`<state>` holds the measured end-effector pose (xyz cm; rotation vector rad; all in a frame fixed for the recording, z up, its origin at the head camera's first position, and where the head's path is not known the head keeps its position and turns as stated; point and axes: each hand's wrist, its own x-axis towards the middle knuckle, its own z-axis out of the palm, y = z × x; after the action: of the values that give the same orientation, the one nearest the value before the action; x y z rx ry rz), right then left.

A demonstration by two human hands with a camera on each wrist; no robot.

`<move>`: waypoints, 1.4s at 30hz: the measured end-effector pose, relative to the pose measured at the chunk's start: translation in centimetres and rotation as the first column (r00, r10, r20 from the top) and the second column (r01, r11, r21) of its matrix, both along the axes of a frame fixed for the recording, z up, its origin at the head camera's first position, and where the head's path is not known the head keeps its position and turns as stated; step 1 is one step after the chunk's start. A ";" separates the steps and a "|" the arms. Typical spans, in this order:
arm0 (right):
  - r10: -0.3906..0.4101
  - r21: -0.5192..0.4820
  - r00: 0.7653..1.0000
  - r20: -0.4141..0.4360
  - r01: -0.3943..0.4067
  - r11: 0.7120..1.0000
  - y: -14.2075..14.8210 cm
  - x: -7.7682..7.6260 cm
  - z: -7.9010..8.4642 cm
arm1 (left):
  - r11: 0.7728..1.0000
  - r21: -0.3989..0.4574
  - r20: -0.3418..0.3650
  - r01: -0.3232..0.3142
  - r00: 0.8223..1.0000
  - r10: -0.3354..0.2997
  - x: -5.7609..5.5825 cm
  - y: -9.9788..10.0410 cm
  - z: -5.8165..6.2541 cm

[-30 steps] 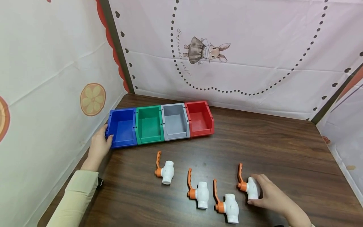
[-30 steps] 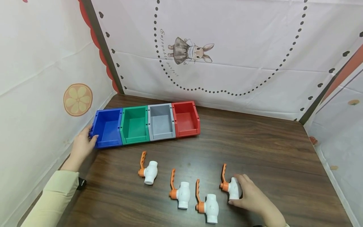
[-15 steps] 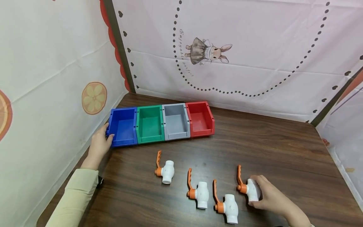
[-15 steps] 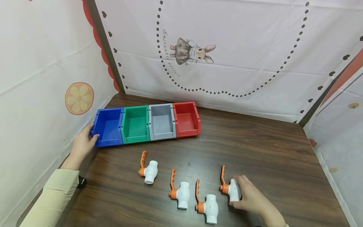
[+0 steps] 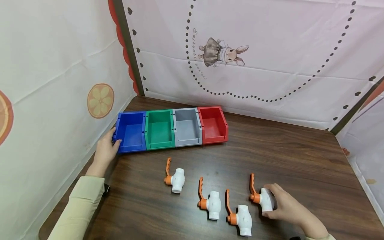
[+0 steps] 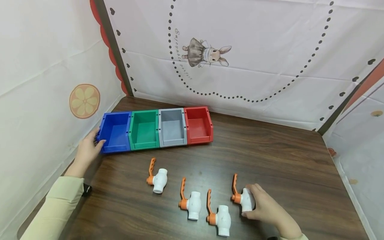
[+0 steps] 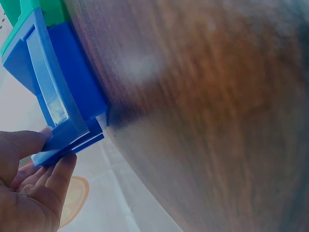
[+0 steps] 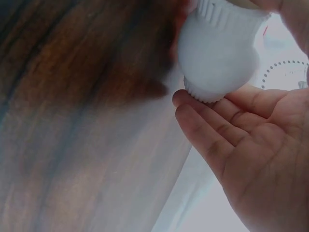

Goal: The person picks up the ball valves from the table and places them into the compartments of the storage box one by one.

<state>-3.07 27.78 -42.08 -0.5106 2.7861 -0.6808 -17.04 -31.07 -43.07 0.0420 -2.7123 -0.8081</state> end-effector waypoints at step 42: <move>0.201 0.096 0.949 -0.244 -0.183 0.978 -4.6 -6.6 4.4 | 0.999 0.039 0.051 -0.010 0.999 0.008 -0.1 0.2 -0.2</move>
<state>-9.70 23.22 -37.72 -0.8987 2.9251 -0.5005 -17.12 -30.88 -43.29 0.0843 -2.7411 -0.8690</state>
